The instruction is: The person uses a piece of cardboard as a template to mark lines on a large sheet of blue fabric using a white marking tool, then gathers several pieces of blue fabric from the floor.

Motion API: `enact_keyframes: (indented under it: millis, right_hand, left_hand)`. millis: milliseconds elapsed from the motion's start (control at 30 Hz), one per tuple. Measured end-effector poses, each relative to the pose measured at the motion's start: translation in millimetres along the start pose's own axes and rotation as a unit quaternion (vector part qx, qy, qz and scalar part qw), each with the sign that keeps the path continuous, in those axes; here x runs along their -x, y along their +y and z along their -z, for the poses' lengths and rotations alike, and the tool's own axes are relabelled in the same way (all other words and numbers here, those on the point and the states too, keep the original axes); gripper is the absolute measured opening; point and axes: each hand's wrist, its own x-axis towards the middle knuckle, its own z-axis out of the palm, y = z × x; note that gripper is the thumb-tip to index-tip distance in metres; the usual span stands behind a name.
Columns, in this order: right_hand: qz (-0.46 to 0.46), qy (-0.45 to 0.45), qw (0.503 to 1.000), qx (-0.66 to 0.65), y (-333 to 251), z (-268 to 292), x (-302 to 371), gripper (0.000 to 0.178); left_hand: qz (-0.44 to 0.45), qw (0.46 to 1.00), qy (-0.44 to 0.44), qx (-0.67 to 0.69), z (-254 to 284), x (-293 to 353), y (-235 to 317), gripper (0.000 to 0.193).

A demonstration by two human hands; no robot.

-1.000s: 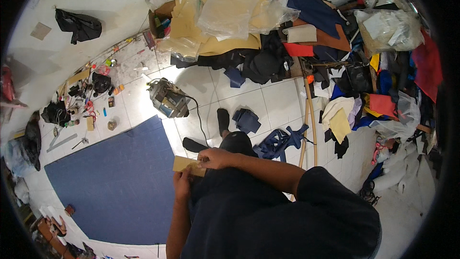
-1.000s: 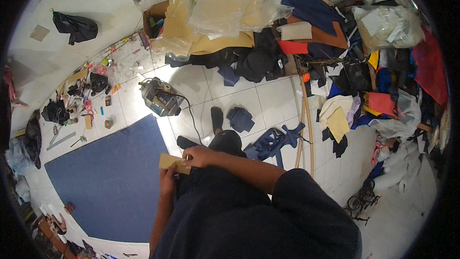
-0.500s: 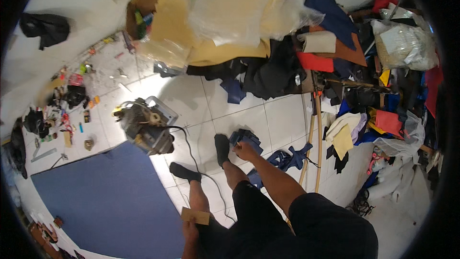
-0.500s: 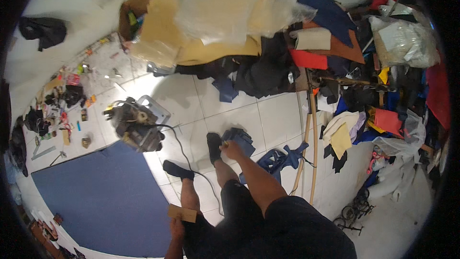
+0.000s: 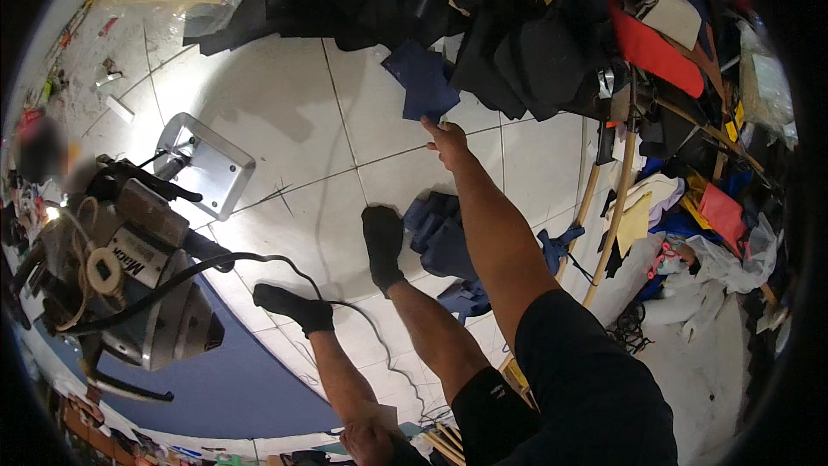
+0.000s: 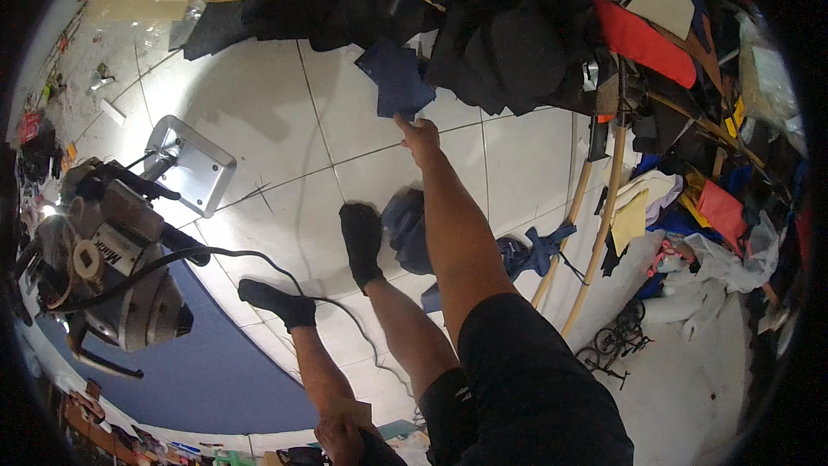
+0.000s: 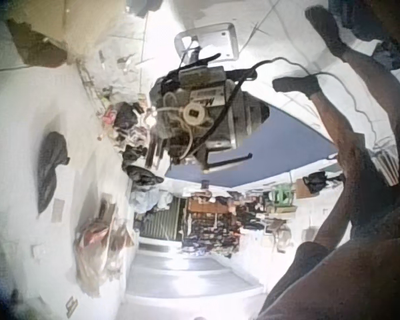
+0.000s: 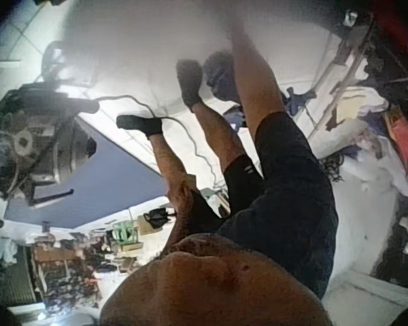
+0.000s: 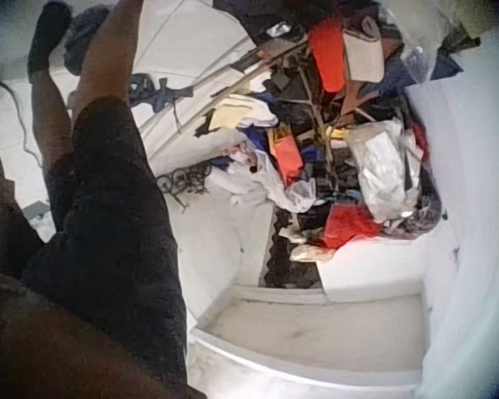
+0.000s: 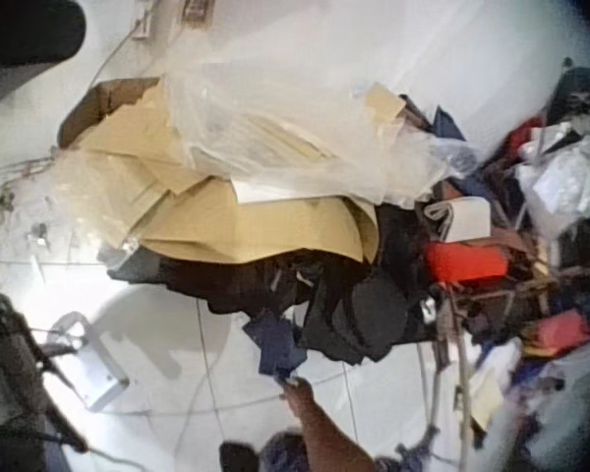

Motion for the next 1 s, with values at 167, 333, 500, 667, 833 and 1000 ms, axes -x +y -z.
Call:
enact_keyframes:
  millis: [167, 333, 500, 667, 833, 1000]
  right_hand:
    - [-0.034, -0.032, 0.990, -0.136, 8.4, 31.5, -13.4, 0.043]
    - [0.275, 0.101, 0.948, -0.121, 4.9, 40.3, 7.9, 0.020]
    - [0.528, 0.225, 0.783, 0.238, -50.2, 61.7, 47.9, 0.021]
    - [0.442, 0.159, 0.780, 0.414, -33.4, 59.0, 21.7, 0.025]
    - [0.443, 0.141, 0.801, 0.377, -17.5, 47.5, 8.6, 0.029]
    - [0.441, 0.131, 0.823, 0.332, -15.8, 48.3, 5.7, 0.027]
  left_hand:
    - [0.058, 0.998, -0.007, -0.001, 13.3, -14.8, 46.9, 0.021]
    - [0.104, 0.994, -0.027, 0.019, 9.5, -17.6, 45.9, 0.024]
    - [0.111, 0.990, -0.084, -0.036, -33.0, 1.8, -10.3, 0.027]
    - [0.143, 0.984, -0.106, 0.025, -24.2, -1.2, -5.9, 0.031]
    - [0.133, 0.985, -0.108, 0.008, -29.2, 6.8, -13.0, 0.032]
    - [0.137, 0.981, -0.135, -0.004, -7.1, -14.5, 19.2, 0.032]
